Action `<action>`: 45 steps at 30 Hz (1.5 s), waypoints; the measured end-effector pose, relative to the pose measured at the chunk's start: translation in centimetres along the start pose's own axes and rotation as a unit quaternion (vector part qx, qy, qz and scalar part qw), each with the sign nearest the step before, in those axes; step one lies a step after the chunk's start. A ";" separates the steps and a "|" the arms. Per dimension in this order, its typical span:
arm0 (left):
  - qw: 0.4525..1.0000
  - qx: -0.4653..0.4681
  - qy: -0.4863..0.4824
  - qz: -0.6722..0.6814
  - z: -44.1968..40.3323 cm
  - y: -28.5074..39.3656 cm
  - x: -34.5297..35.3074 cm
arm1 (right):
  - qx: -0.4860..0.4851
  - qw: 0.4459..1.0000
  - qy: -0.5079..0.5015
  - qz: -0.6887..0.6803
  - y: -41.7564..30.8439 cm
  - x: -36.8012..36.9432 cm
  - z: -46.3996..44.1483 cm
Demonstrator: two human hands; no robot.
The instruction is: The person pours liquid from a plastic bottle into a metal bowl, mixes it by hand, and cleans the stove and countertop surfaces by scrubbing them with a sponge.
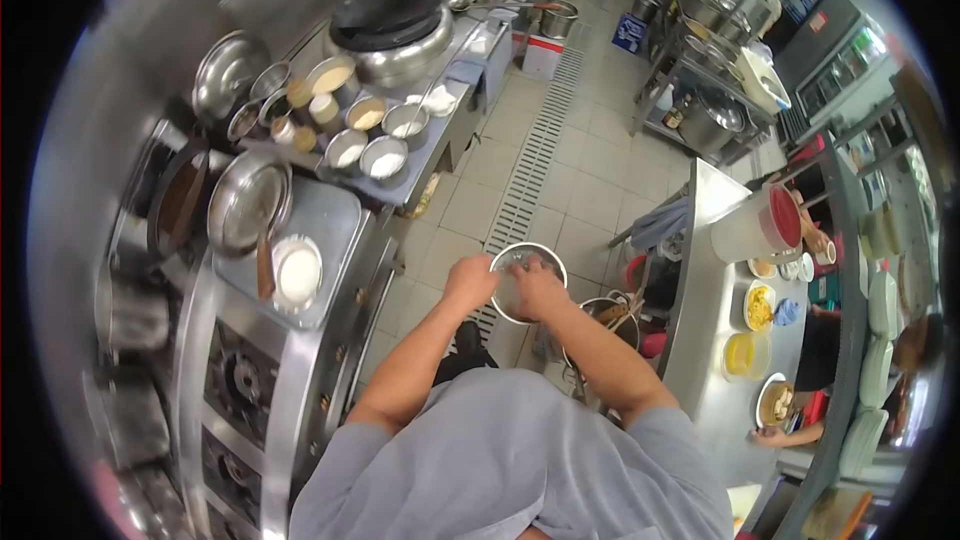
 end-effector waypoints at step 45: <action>0.963 0.208 -0.155 0.079 -126.3 16.9 8.4 | 0.177 0.961 0.112 -0.180 58.0 -47.0 -93.9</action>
Point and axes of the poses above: each hand's wrist, its own z-axis away from the middle knuckle, its own x-axis out of the palm, y = z × x, the point moved 2 cm from there along -z, towards the middle knuckle, and after that the axes turned 14 degrees about x, right-handed, at the moved point
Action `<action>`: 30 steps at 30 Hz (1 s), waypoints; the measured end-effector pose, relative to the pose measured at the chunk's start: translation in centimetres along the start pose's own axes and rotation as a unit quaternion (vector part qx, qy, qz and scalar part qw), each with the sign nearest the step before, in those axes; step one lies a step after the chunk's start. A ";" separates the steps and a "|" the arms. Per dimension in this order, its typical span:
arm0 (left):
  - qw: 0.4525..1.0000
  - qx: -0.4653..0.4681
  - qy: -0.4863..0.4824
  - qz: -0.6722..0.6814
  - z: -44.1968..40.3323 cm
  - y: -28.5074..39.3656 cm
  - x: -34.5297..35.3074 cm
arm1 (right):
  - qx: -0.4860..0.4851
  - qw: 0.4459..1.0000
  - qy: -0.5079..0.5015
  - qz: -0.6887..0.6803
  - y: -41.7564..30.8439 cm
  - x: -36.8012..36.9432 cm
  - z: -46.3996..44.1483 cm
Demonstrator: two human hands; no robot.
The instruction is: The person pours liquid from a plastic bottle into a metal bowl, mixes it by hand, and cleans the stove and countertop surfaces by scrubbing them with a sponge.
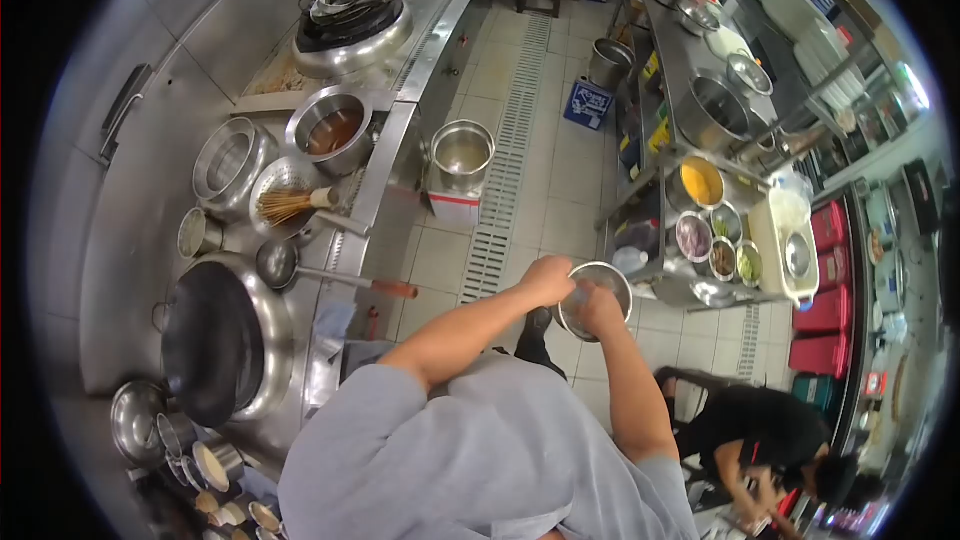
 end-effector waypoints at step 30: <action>0.924 -0.217 0.315 0.010 -53.6 -34.1 -39.2 | -0.240 0.951 -0.104 0.164 -31.1 -19.9 -78.7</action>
Point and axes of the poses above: each hand's wrist, its own z-axis away from the middle knuckle, its own x-axis out of the palm, y = z × x, the point moved 2 cm from there along -z, towards the middle knuckle, and after that the axes turned 14 degrees about x, right-handed, at the moved point
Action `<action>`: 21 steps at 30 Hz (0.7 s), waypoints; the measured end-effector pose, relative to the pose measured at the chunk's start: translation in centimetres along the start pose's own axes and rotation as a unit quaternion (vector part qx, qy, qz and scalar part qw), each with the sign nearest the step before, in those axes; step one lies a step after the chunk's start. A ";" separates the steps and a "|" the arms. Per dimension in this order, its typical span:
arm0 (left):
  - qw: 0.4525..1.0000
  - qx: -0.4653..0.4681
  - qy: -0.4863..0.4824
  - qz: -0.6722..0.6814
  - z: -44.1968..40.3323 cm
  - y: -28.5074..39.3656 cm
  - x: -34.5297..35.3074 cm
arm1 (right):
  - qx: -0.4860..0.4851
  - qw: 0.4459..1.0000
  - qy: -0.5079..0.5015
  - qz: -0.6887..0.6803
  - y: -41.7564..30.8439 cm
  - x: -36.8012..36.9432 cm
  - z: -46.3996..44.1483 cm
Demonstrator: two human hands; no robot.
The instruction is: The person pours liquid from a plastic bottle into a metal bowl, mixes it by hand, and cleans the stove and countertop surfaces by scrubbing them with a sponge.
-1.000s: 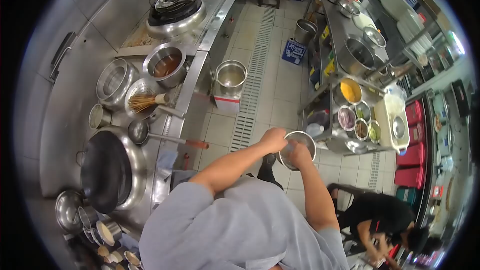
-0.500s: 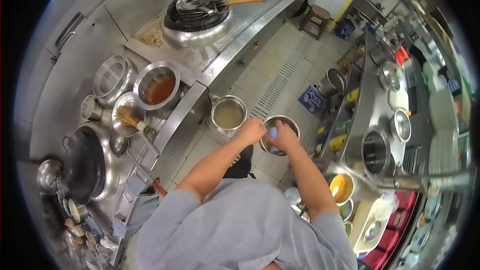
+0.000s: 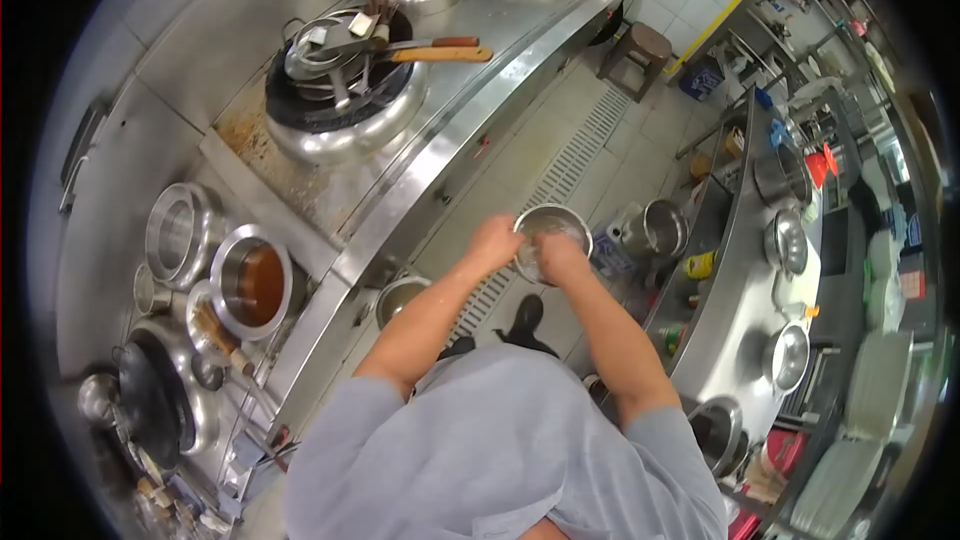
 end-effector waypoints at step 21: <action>0.868 -0.183 0.420 0.192 -39.3 -18.5 -1.0 | -0.247 0.965 0.086 -0.006 -10.1 -21.7 -46.0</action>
Point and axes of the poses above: each hand's wrist, its own z-axis away from the middle knuckle, its own x-axis out of the palm, y = z × x, the point moved 2 cm from there along -z, towards the middle knuckle, and after that the axes turned 14 degrees about x, right-handed, at the moved point
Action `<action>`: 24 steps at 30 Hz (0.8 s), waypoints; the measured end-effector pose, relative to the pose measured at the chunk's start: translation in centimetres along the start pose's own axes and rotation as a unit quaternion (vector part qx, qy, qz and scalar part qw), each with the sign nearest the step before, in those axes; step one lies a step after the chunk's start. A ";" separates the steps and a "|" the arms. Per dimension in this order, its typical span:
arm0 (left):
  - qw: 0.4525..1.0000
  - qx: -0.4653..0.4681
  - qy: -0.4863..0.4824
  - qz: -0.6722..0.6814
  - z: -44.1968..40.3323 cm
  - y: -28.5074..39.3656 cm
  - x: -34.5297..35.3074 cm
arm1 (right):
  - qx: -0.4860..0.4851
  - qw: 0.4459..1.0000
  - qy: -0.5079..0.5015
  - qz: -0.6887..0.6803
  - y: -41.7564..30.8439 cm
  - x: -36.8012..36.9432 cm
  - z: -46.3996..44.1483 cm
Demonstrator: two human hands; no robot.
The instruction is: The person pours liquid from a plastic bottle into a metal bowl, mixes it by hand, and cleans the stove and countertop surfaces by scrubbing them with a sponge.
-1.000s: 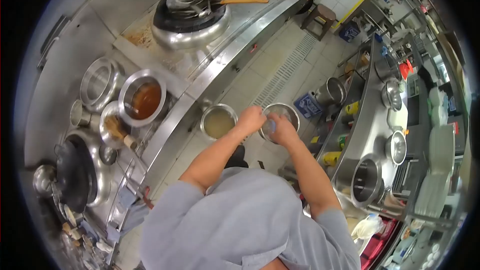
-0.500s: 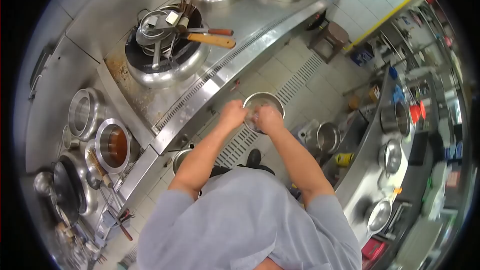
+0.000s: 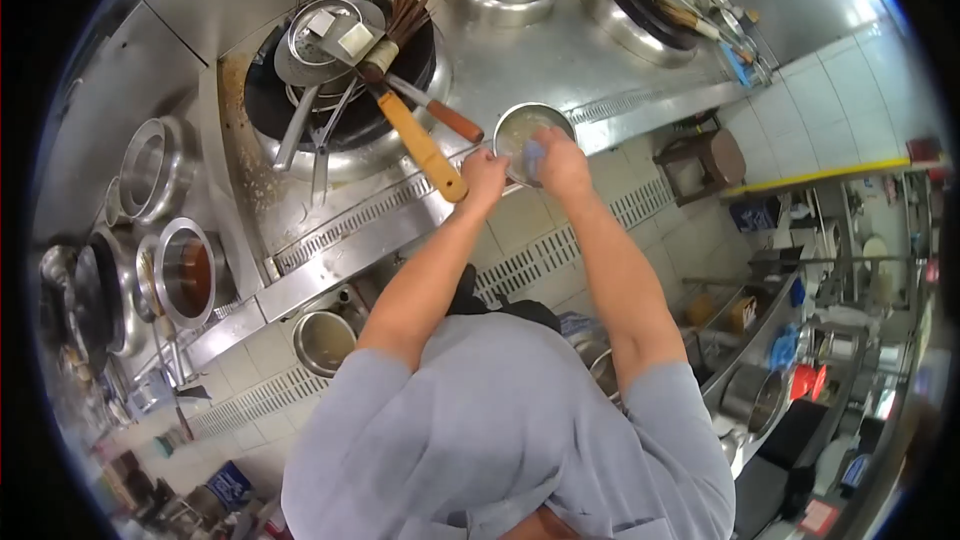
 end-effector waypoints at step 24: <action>0.975 -0.010 0.175 -0.135 -3.8 4.0 6.6 | -0.238 0.950 -0.190 0.074 5.0 14.0 -27.6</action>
Point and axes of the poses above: each hand's wrist, its own z-axis away from the middle knuckle, its own x-axis out of the palm, y = z × x, the point moved 2 cm from there along -z, towards the middle knuckle, and after that the axes turned 14 degrees about x, right-handed, at the moved point
